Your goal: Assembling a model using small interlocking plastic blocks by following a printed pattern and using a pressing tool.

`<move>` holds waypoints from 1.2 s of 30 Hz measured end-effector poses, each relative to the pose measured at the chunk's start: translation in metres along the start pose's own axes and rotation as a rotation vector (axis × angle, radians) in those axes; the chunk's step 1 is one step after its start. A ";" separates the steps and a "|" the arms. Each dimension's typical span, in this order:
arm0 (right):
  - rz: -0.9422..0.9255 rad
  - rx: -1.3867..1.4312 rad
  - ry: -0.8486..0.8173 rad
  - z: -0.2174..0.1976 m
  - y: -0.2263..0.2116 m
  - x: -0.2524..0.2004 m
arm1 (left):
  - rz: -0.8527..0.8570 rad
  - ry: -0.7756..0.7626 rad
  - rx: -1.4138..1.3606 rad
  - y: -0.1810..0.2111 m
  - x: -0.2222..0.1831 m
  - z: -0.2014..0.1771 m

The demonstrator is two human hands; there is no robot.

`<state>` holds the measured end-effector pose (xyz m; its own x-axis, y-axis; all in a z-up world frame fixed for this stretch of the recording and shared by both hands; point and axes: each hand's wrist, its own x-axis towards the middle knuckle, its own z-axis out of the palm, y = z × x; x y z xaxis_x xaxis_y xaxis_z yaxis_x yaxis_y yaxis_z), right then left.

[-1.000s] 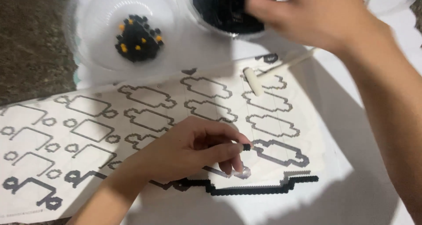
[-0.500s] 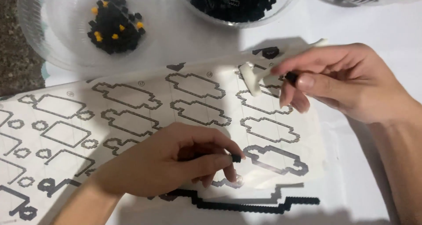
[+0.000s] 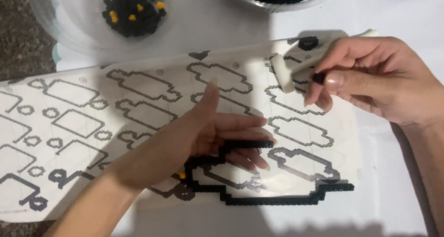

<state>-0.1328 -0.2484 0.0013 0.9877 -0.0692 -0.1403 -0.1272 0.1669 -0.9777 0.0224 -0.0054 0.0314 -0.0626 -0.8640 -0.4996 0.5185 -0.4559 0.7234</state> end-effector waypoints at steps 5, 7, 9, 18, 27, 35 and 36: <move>0.026 -0.039 0.067 -0.003 0.003 -0.002 | -0.025 0.051 -0.012 0.002 0.002 0.002; 0.033 -0.073 0.082 -0.002 0.003 -0.003 | -0.022 0.065 -0.018 0.002 0.003 0.002; 0.030 -0.067 0.083 -0.003 0.003 -0.004 | -0.066 0.115 -0.018 0.009 0.003 0.006; 0.024 -0.120 0.120 -0.010 0.011 -0.005 | 0.017 0.026 -0.074 0.001 0.000 0.001; 0.035 -0.117 0.131 -0.008 0.008 -0.005 | 0.236 -0.439 -0.047 0.001 -0.025 0.006; 0.022 -0.171 0.172 -0.009 0.011 -0.004 | 0.257 -0.412 0.105 -0.024 -0.014 0.017; 0.011 -0.127 0.154 -0.010 0.012 -0.004 | 0.290 -0.413 0.225 -0.026 -0.013 0.017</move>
<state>-0.1394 -0.2555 -0.0110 0.9616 -0.2197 -0.1643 -0.1585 0.0436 -0.9864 -0.0048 0.0141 0.0267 -0.2969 -0.9524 -0.0691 0.3723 -0.1821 0.9101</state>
